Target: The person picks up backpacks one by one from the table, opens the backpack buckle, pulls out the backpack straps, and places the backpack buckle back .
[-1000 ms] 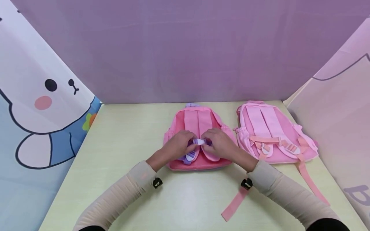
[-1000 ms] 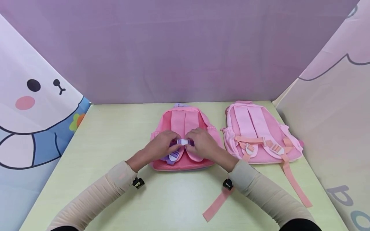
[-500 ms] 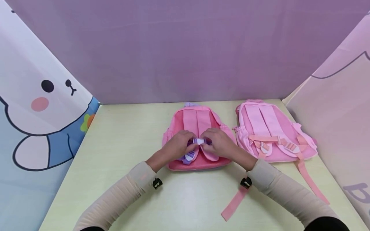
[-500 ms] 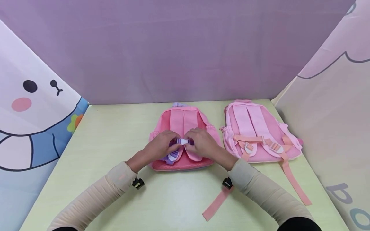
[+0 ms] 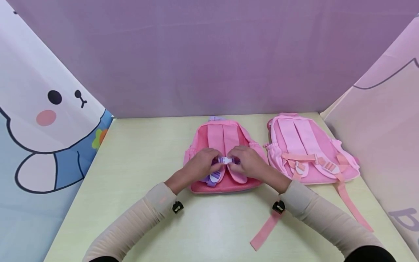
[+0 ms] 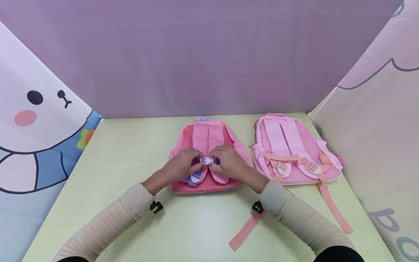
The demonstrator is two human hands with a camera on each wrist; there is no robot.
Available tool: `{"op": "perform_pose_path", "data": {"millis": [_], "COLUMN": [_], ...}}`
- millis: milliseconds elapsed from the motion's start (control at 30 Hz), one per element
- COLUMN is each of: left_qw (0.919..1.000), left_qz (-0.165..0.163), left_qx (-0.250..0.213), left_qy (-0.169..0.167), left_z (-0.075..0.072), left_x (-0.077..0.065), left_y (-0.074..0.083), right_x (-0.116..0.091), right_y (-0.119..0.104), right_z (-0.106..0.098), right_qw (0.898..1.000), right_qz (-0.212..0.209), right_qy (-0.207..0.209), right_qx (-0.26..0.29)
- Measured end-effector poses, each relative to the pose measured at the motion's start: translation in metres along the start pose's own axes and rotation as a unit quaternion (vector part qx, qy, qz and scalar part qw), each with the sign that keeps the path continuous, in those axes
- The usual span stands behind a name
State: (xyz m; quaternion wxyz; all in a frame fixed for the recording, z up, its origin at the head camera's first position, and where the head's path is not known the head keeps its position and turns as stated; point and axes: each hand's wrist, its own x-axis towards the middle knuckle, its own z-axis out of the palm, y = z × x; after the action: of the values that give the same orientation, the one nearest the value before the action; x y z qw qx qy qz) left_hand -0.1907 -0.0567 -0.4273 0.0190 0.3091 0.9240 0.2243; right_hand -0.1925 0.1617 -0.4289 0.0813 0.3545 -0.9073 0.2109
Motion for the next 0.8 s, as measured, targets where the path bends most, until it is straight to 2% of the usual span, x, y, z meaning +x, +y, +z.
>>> {"op": "perform_pose_path", "data": {"millis": [400,800], "left_qw": [0.9994,0.9994], "left_qz": [0.022,0.022], "left_qx": [-0.026,-0.027], "left_qy": [-0.001,0.005], "left_z": [-0.0008,-0.0051], "left_x": [-0.0023,-0.0045], "left_y": [-0.0065,-0.009], "right_x": [-0.0008,-0.0008], "right_y": [0.004,0.0025], "right_z": [0.0001,-0.0013], "right_qw": [1.0,1.0], "right_qz": [-0.018,0.009], "right_qy": [0.001,-0.008], "right_qx": [0.003,0.011]}}
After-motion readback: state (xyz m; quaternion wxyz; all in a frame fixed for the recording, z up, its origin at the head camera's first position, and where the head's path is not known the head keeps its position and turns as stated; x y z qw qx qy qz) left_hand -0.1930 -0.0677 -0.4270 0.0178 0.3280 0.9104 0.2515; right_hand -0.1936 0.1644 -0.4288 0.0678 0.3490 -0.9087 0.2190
